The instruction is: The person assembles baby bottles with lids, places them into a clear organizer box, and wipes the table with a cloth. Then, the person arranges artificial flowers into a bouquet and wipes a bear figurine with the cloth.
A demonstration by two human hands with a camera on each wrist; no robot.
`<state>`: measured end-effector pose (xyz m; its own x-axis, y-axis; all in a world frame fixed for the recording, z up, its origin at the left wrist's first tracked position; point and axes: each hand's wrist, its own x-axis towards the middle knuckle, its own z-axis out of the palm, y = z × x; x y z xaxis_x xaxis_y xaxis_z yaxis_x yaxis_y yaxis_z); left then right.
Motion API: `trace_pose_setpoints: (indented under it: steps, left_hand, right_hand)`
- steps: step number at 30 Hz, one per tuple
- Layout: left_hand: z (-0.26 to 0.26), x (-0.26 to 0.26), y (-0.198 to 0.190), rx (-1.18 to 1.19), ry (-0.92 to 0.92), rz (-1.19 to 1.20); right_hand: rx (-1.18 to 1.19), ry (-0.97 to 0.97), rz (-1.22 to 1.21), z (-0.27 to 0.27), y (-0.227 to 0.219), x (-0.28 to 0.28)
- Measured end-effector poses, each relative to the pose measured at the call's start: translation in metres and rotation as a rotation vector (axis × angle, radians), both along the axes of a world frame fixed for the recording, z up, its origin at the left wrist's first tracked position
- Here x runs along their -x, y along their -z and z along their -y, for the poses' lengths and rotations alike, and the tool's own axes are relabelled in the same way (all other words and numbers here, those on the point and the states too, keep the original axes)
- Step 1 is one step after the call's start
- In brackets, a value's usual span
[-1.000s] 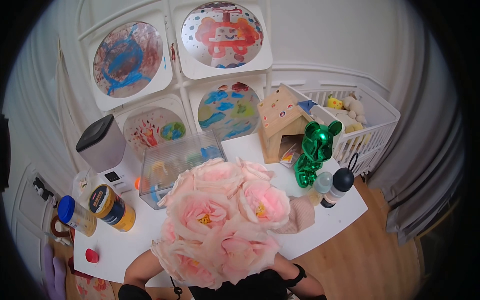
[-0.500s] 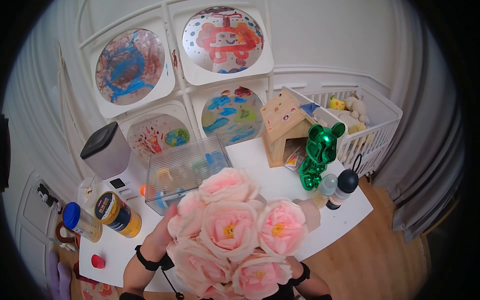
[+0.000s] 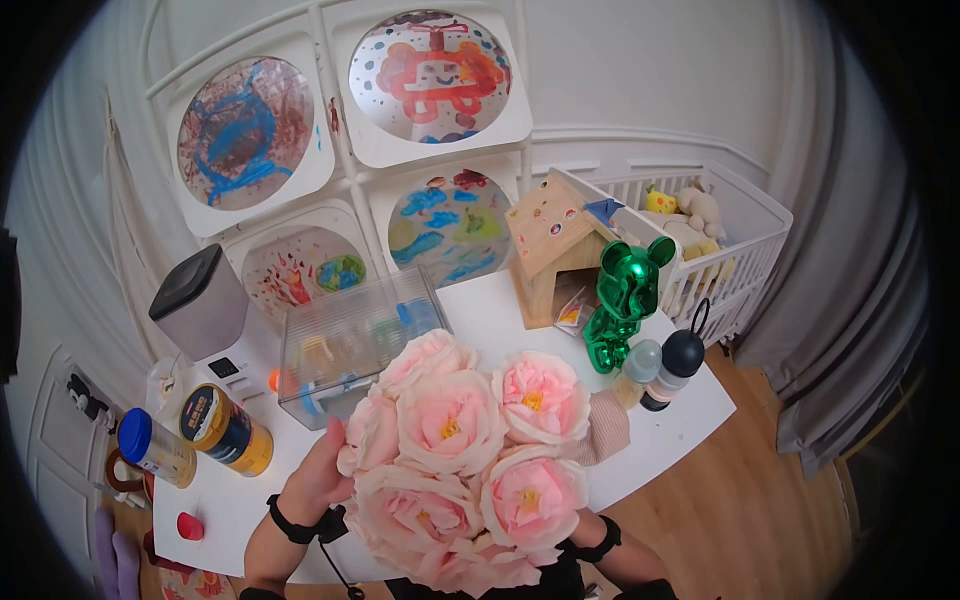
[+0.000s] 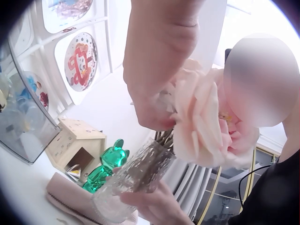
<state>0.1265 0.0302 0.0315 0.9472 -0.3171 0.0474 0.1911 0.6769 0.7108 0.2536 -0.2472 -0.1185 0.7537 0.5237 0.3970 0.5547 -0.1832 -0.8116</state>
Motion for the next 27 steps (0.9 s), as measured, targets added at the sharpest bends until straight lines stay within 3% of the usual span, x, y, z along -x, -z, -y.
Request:
trace_pose_setpoints:
  steps: [1, 3, 4, 6, 7, 9, 10, 12, 19, 22, 27]
  left_hand:
    - [-0.002, -0.004, -0.002, -0.003, 0.004, 0.01]
    - [-0.007, -0.01, -0.008, -0.415, -0.229, -0.014]
    - [-0.011, -0.013, -0.013, -0.423, -0.228, 0.0]
    - [-0.019, -0.019, -0.023, -0.688, -0.414, 0.367]
    - [-0.018, -0.02, -0.032, -0.69, -0.418, 0.38]
    - [-0.009, -0.016, -0.058, -1.093, -0.612, 0.836]
    - [-0.003, -0.014, -0.071, -1.089, -0.622, 0.846]
    - [0.01, -0.01, -0.089, -1.465, -0.383, 1.264]
    - [0.026, 0.012, -0.088, -1.422, -0.406, 1.184]
    - [0.031, 0.027, -0.1, -1.473, -0.374, 1.085]
    - [0.045, 0.05, -0.115, -1.357, -0.355, 0.886]
  right_hand:
    - [-0.003, 0.007, 0.002, -0.001, -0.003, -0.004]
    - [-0.013, 0.016, 0.009, -0.003, -0.009, -0.013]
    - [-0.022, 0.023, 0.013, -0.006, -0.013, -0.018]
    - [-0.036, 0.032, 0.021, -0.011, -0.02, -0.027]
    - [-0.04, 0.035, 0.026, -0.013, -0.024, -0.032]
    - [-0.043, 0.036, 0.036, -0.016, -0.033, -0.043]
    - [-0.041, 0.036, 0.042, -0.016, -0.038, -0.048]
    - [-0.034, 0.039, 0.039, -0.015, -0.045, -0.053]
    - [-0.021, 0.077, -0.037, -0.003, -0.044, -0.049]
    - [-0.026, 0.098, -0.08, 0.001, -0.04, -0.044]
    - [-0.032, 0.117, -0.128, 0.001, -0.041, -0.046]
